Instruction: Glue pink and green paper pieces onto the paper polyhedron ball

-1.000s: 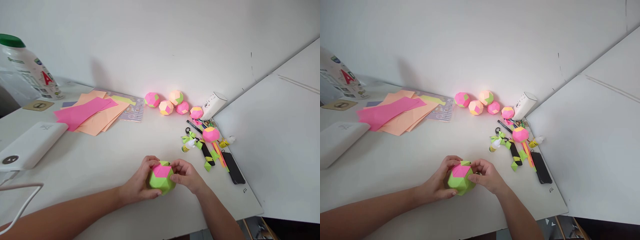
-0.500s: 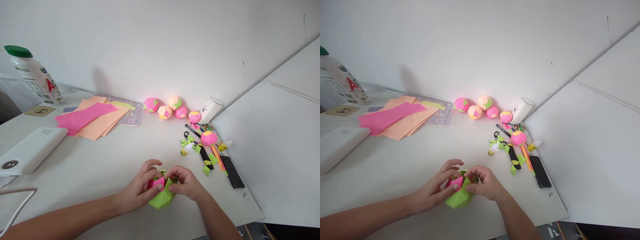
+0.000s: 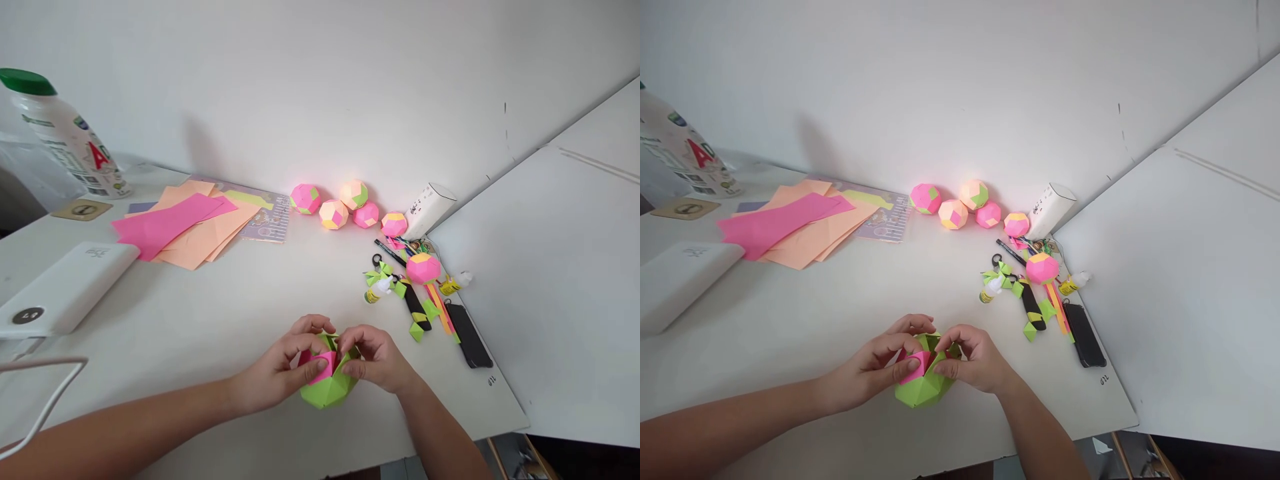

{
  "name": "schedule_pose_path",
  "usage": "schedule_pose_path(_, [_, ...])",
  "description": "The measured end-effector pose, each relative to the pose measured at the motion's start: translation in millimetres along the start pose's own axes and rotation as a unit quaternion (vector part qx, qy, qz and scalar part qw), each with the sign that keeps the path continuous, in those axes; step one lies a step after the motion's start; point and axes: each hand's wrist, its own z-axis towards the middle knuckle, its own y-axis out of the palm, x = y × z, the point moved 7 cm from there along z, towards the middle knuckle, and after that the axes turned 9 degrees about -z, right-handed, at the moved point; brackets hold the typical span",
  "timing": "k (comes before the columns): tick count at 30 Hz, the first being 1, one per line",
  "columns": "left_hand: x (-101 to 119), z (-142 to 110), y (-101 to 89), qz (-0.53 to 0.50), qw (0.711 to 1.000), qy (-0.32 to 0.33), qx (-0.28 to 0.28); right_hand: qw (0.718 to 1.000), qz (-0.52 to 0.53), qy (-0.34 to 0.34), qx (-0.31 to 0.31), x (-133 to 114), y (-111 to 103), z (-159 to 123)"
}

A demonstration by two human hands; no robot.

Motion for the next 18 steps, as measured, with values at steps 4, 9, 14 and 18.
schedule_pose_path(4, [0.5, 0.0, 1.4, -0.003, 1.0, 0.011, -0.017, 1.0, 0.004, 0.018, -0.001, 2.5, 1.0, -0.7])
schedule_pose_path(9, [6.5, -2.0, 5.5, 0.037, 0.998, 0.034, -0.044, 0.999, -0.013, -0.038, -0.009, -9.7, 3.4, -0.8])
schedule_pose_path(14, [12.9, -3.3, 8.9, 0.052, 0.993, 0.079, -0.068, 0.996, -0.047, -0.073, -0.021, -15.4, 4.6, -1.0])
schedule_pose_path(18, [14.9, -3.5, 9.5, 0.044, 0.991, 0.1, -0.078, 0.991, -0.076, -0.105, -0.025, -17.8, 3.9, -1.4])
